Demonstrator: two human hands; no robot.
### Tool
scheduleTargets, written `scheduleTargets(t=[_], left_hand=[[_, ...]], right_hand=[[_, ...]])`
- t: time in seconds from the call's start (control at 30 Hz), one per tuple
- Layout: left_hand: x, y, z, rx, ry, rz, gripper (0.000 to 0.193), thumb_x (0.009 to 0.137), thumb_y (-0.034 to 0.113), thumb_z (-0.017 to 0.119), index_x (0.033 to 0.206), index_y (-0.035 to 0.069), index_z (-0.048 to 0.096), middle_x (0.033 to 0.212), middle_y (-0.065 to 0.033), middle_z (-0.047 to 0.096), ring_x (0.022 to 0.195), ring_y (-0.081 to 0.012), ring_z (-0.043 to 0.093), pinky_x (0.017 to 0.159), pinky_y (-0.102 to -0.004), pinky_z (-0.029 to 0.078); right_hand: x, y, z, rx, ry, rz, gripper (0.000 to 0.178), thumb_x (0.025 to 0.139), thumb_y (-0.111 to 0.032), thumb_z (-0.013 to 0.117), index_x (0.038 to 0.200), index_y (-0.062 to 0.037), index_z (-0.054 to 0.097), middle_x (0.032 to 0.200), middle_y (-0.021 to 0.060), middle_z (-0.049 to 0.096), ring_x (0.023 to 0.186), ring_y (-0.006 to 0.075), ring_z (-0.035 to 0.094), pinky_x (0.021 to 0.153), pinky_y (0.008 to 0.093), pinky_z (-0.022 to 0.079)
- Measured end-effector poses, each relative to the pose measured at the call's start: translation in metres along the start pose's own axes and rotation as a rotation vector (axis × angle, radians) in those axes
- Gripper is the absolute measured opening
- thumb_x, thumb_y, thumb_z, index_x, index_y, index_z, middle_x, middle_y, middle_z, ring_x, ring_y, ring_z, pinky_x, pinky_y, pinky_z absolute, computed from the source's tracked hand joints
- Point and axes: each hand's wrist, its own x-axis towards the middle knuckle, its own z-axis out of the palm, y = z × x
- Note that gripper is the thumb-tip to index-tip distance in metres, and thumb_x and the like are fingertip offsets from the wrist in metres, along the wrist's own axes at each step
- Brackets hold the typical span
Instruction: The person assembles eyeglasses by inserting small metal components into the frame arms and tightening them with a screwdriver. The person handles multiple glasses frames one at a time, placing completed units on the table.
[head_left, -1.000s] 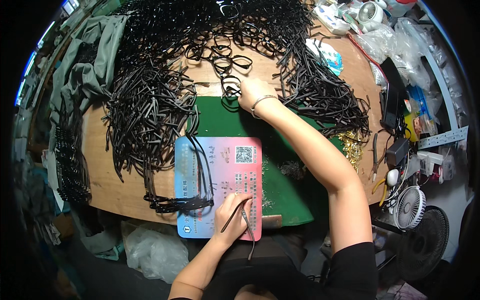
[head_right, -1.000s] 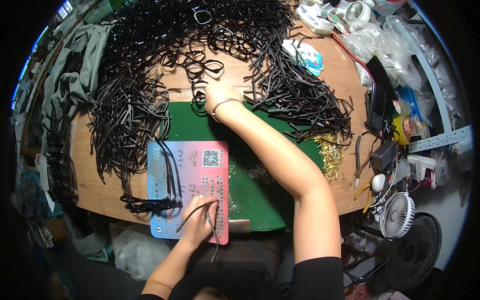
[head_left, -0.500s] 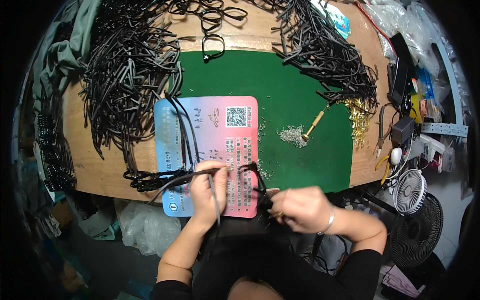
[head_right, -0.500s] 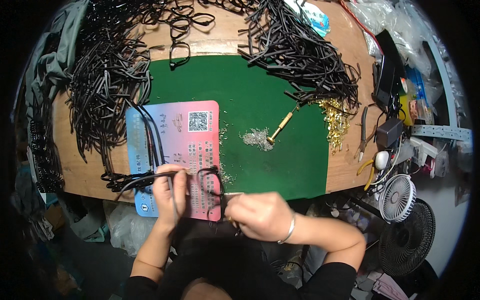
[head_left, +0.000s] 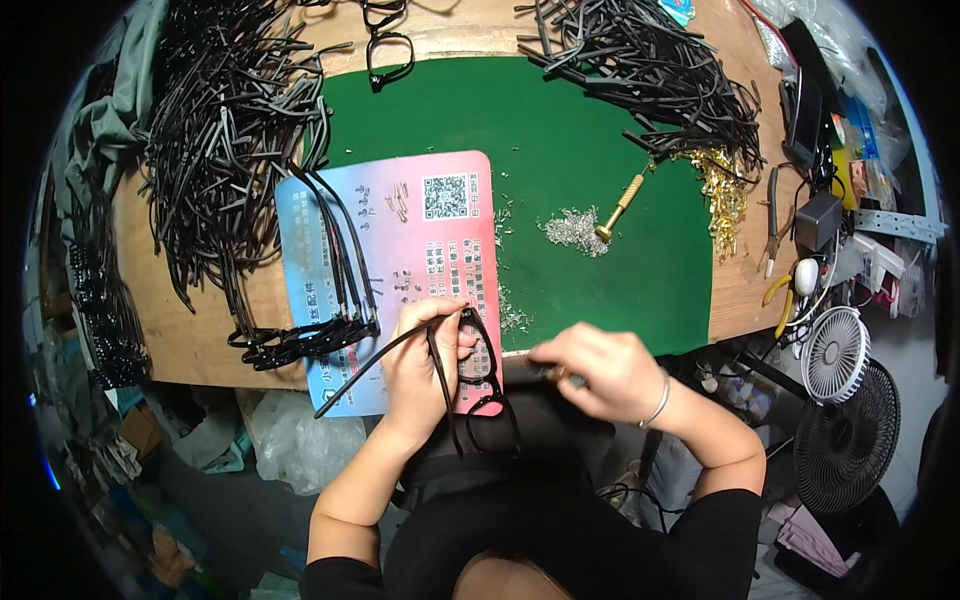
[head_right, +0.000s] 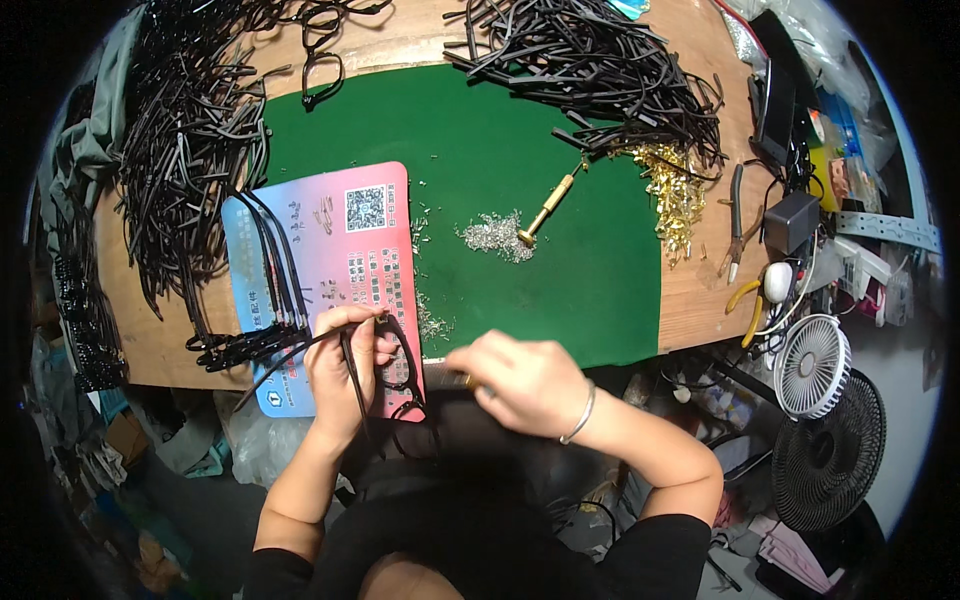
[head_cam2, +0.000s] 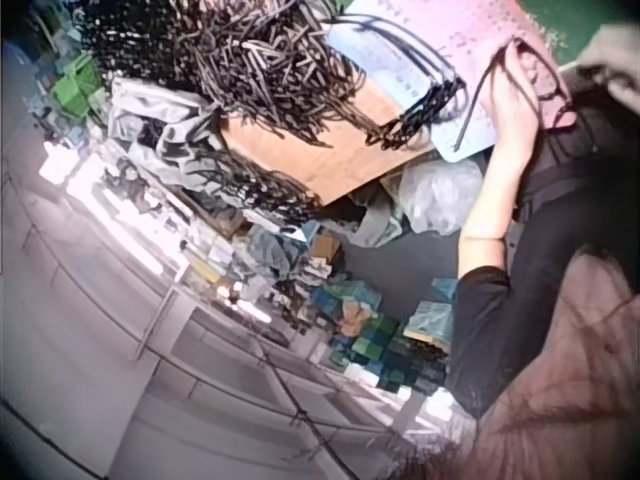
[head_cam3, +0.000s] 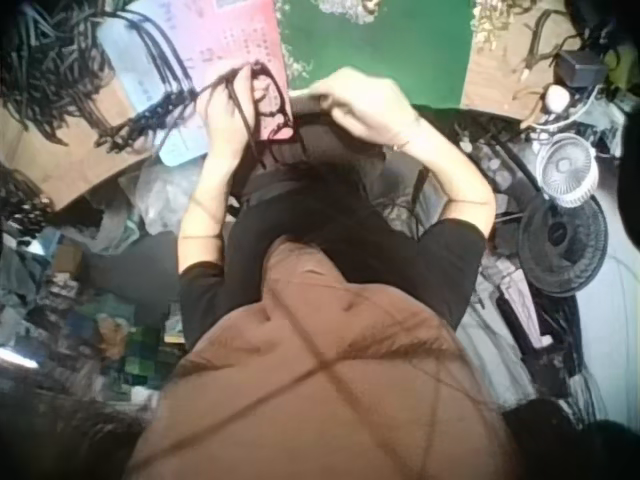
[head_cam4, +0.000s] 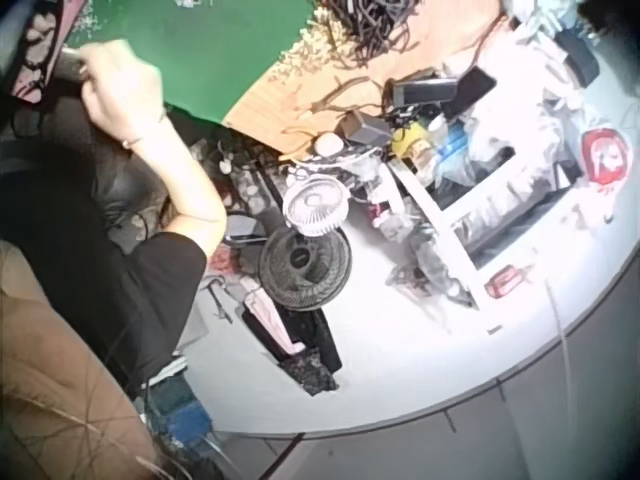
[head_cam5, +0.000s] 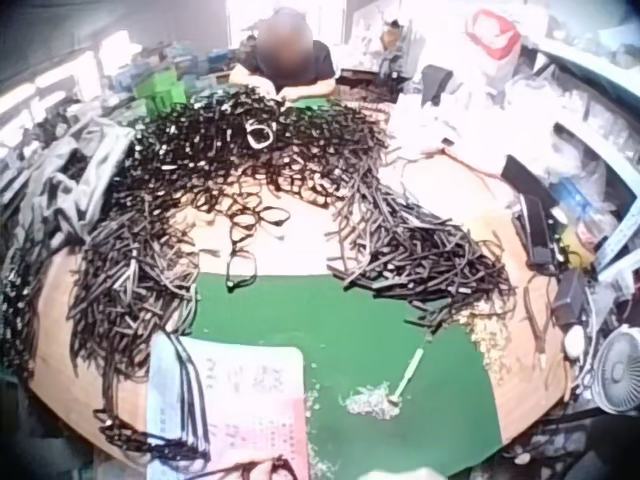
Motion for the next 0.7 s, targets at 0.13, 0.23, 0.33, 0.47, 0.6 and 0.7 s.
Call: scheduleTargets(t=[0.13,0.23,0.33,0.47,0.6,0.7], left_hand=[[-0.004,-0.008,0.000,0.066,-0.006,0.099,0.009,0.092,0.001,0.048,0.099,-0.003,0.051,0.095,-0.0089,0.059,0.064,-0.0071,0.059,0.056,-0.0181,0.050],[-0.002,-0.010,0.002,0.190,-0.034,0.182,0.009,0.090,-0.001,0.051,0.099,-0.001,0.054,0.094,-0.0093,0.057,0.060,-0.0073,0.056,0.052,-0.0186,0.047],[0.001,-0.004,0.004,0.307,-0.008,0.202,0.012,0.084,-0.004,0.056,0.095,0.001,0.055,0.085,-0.0104,0.059,0.061,-0.0163,0.060,0.053,-0.0256,0.049],[0.006,0.001,0.003,0.493,-0.051,0.312,0.018,0.078,-0.006,0.060,0.092,0.004,0.056,0.081,-0.0109,0.060,0.067,-0.0265,0.062,0.058,-0.0322,0.049],[0.007,0.011,-0.008,0.486,-0.133,0.287,0.016,0.079,-0.006,0.060,0.092,0.003,0.056,0.080,-0.0125,0.060,0.066,-0.0276,0.061,0.059,-0.0320,0.049],[-0.004,-0.003,-0.010,0.410,-0.103,0.190,0.008,0.088,-0.003,0.054,0.095,0.000,0.057,0.077,-0.0059,0.056,0.057,-0.0092,0.055,0.053,-0.0216,0.047]], right_hand=[[0.001,0.005,0.004,-0.055,0.002,0.073,0.028,0.074,-0.007,0.062,0.101,-0.0091,0.056,0.081,0.0065,0.054,0.063,0.0231,0.060,0.054,0.0328,0.050],[0.004,0.003,0.001,-0.125,-0.034,0.094,0.032,0.075,-0.010,0.062,0.106,-0.0099,0.056,0.082,0.0072,0.052,0.061,0.0239,0.060,0.051,0.0343,0.050],[0.005,0.001,0.001,-0.132,-0.061,0.081,0.038,0.076,-0.013,0.062,0.113,-0.0106,0.055,0.082,0.0081,0.050,0.059,0.0241,0.059,0.050,0.0354,0.050],[0.000,-0.001,-0.002,-0.194,-0.102,0.127,0.043,0.077,-0.017,0.063,0.118,-0.0114,0.053,0.082,0.0087,0.048,0.058,0.0233,0.059,0.050,0.0343,0.049],[-0.011,-0.003,-0.017,-0.181,-0.106,0.186,0.045,0.078,-0.025,0.065,0.118,-0.0089,0.052,0.084,0.0094,0.047,0.063,0.0234,0.059,0.053,0.0337,0.050],[-0.013,0.000,-0.026,-0.106,-0.064,0.244,0.045,0.078,-0.025,0.064,0.115,-0.0068,0.048,0.089,0.0121,0.047,0.068,0.0274,0.060,0.058,0.0357,0.051]])
